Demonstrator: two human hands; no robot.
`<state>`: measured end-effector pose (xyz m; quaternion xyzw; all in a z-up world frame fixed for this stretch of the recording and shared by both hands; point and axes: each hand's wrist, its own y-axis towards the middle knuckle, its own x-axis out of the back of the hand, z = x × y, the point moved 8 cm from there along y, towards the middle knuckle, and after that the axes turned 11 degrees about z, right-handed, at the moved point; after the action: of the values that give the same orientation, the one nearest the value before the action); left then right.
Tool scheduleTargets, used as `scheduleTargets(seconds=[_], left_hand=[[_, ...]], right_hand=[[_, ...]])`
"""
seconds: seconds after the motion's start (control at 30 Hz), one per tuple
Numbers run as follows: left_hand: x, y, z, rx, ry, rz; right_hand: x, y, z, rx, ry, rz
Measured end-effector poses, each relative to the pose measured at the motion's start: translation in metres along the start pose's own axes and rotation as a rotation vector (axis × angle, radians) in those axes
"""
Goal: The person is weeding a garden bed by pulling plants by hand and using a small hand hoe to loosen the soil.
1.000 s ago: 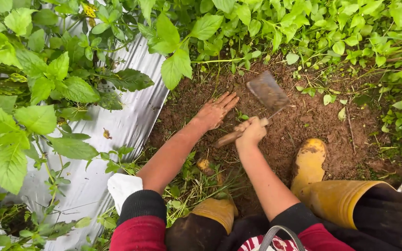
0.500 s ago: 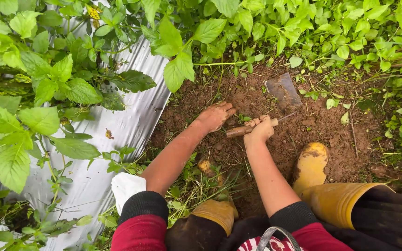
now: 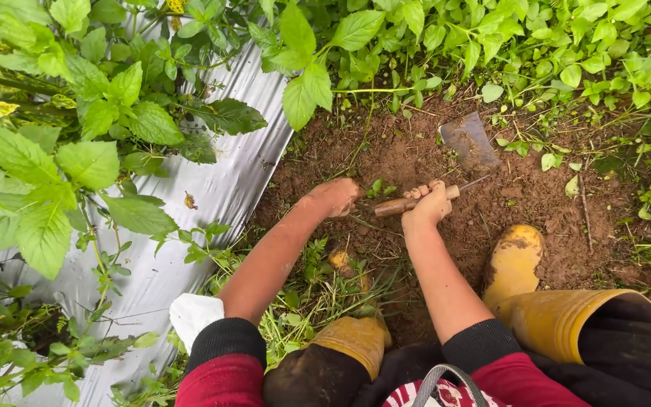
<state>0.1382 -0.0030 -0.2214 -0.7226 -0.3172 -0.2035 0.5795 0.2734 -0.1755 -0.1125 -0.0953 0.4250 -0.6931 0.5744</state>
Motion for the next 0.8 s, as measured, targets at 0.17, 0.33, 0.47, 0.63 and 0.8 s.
scheduleTargets(seconds=[0.17, 0.33, 0.47, 0.63, 0.8], left_hand=[[0.041, -0.060, -0.007, 0.044, -0.369, 0.138], [0.028, -0.048, 0.032, 0.137, -0.376, 0.133], [0.079, -0.060, 0.037, 0.175, -0.044, 0.009], [0.087, -0.074, 0.021, 0.201, -0.285, 0.055], [0.093, -0.098, 0.002, 0.182, -0.523, 0.031]], right_hand=[[0.004, -0.093, -0.036, -0.141, -0.266, 0.037], [0.025, -0.082, -0.084, -0.220, -0.191, 0.013], [-0.007, -0.049, -0.047, -0.136, -0.219, 0.078], [-0.064, 0.005, 0.039, 0.022, -0.058, 0.109], [-0.081, 0.018, 0.042, 0.051, 0.006, 0.153]])
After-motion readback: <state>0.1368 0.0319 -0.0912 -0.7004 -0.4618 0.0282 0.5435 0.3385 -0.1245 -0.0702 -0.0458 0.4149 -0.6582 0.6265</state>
